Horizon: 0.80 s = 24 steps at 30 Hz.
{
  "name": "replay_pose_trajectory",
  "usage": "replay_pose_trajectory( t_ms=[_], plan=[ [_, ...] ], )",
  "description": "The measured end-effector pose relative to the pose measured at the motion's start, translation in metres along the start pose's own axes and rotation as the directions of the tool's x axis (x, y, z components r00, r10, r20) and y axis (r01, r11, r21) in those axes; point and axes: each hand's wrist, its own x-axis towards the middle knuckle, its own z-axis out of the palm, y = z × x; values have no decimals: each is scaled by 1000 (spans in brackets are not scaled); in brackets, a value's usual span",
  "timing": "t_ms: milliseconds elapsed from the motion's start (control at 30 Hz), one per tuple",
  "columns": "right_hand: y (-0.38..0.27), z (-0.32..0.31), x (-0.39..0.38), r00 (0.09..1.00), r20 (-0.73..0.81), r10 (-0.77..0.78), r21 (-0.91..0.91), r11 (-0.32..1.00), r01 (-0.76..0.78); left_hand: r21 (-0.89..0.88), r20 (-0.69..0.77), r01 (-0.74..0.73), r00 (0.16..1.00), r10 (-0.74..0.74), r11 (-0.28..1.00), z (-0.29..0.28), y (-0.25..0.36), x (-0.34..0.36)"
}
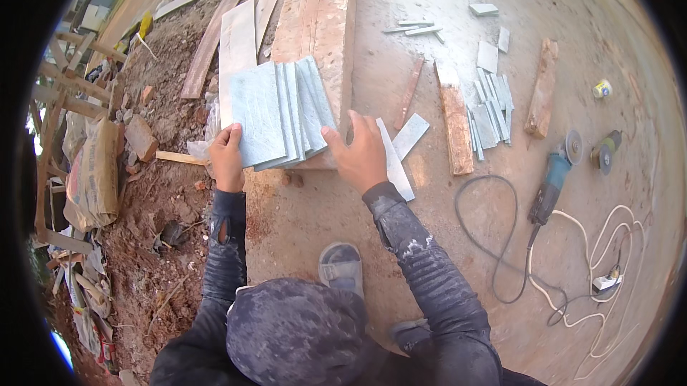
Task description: The person cuts tiles using an angle grinder. The person picks up a tile, holds it with one hand, and uses the angle grinder to cut along the edge.
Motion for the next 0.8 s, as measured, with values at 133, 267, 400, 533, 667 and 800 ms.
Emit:
replay_pose_trajectory(
  t_ms=[133, 267, 400, 533, 667, 800],
  plan=[
    [-9, 39, 30, 966, 158, 206, -73, 978, -196, -62, 20, 39, 999, -38, 997, 6, -11, -5],
    [-14, 46, 39, 938, 167, 304, -194, 943, -271, -265, 192, 172, 974, -123, 949, 8, -3, -13],
    [-33, 39, 44, 893, 210, 399, -221, 909, -354, -364, 342, 312, 921, -185, 877, 22, 15, -15],
    [-38, 48, 28, 925, 123, 358, -239, 916, -323, -262, 415, 275, 898, -149, 925, 15, 17, -12],
    [-40, 46, 3, 926, 107, 362, -179, 923, -341, -230, 494, 334, 849, -187, 914, 13, 22, -23],
    [-33, 43, -22, 931, 77, 358, 35, 932, -361, -208, 508, 276, 850, -137, 938, 18, 21, -34]
  ],
)
